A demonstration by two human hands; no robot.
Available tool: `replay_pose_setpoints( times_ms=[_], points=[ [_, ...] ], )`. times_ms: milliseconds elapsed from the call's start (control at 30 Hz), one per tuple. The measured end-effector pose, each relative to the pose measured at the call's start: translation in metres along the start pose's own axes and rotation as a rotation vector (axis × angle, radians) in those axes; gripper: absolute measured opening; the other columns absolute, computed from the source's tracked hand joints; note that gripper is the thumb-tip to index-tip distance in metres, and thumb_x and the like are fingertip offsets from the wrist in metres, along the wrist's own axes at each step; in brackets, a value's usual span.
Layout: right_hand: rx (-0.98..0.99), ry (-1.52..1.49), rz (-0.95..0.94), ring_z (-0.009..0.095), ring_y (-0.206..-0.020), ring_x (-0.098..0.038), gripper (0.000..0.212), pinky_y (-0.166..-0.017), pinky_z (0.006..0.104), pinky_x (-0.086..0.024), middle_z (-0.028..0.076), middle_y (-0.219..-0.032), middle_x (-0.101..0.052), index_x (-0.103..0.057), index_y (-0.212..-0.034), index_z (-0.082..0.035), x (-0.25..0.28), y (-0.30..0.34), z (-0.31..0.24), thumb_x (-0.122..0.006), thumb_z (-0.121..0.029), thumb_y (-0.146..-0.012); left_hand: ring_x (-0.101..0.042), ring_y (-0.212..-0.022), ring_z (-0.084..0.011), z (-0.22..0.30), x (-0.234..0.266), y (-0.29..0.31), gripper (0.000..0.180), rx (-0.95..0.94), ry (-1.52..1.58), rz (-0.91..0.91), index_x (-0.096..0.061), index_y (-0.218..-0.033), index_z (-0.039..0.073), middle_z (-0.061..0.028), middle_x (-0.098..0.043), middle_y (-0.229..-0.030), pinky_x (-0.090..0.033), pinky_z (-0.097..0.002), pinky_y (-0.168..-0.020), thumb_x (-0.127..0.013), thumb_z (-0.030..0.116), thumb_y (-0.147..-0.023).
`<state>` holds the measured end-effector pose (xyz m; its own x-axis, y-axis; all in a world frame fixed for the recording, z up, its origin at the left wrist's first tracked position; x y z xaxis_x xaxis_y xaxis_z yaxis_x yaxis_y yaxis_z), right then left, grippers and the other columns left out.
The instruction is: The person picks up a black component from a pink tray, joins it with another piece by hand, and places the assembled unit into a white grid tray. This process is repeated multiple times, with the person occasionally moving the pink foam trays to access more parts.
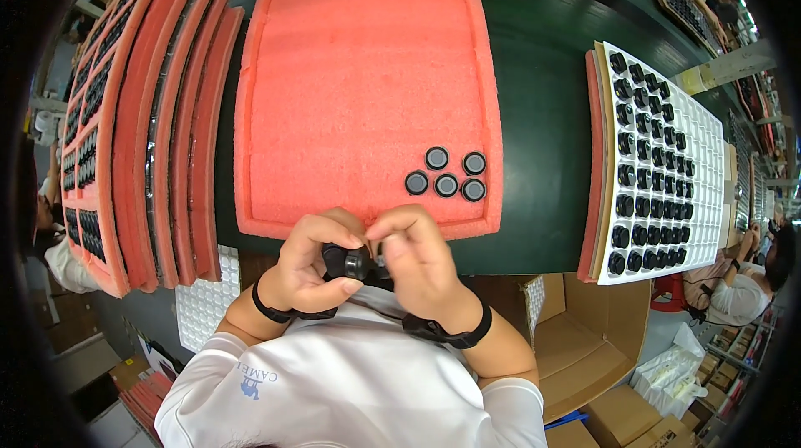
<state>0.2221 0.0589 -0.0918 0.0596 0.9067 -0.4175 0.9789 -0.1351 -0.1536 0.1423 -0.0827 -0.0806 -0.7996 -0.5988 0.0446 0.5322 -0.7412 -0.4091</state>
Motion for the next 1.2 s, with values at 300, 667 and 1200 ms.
replay_pose_setpoints(
  times_ms=[300, 667, 1200],
  points=[
    [0.038, -0.217, -0.092, 0.006, -0.065, -0.037, 0.018, -0.058, 0.0215, -0.033, 0.004, -0.082, -0.048, -0.042, -0.108, -0.001, 0.003, -0.006, 0.002, -0.043, -0.014, -0.095, -0.052, -0.079, -0.0221, -0.001, 0.0, -0.001, 0.039, -0.026, -0.013, -0.023, -0.043, -0.109, 0.002, -0.0148, -0.051, -0.092, -0.043, -0.0327, -0.069, -0.063, 0.001, -0.075],
    [0.088, 0.12, -0.041, 0.007, -0.069, -0.042, 0.018, -0.065, 0.0208, -0.036, 0.005, -0.086, -0.049, -0.041, -0.106, -0.001, -0.005, -0.004, -0.001, -0.04, -0.016, -0.096, -0.053, -0.079, -0.0226, -0.002, -0.001, 0.001, 0.04, -0.047, -0.034, -0.012, -0.043, -0.109, 0.001, -0.0152, -0.052, -0.092, -0.044, -0.0334, -0.07, -0.064, 0.001, -0.075],
    [0.059, 0.174, -0.112, 0.011, -0.066, -0.04, 0.035, -0.061, 0.0255, -0.036, 0.004, -0.077, -0.049, -0.043, -0.112, -0.002, 0.011, -0.002, -0.005, -0.057, -0.024, -0.089, -0.054, -0.082, -0.023, -0.002, 0.003, 0.001, 0.041, -0.051, -0.001, 0.032, -0.043, -0.11, 0.001, -0.0143, -0.053, -0.093, -0.045, -0.0333, -0.071, -0.065, 0.001, -0.075]
  ],
)
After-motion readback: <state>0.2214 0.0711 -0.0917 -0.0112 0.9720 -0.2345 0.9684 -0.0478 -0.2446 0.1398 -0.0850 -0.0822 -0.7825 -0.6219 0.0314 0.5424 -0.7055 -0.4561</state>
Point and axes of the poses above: each hand's wrist, its own y-axis away from the middle knuckle, its own x-axis out of the back of the hand, z = x × y, the point moved 1 cm from there along -y, towards the middle knuckle
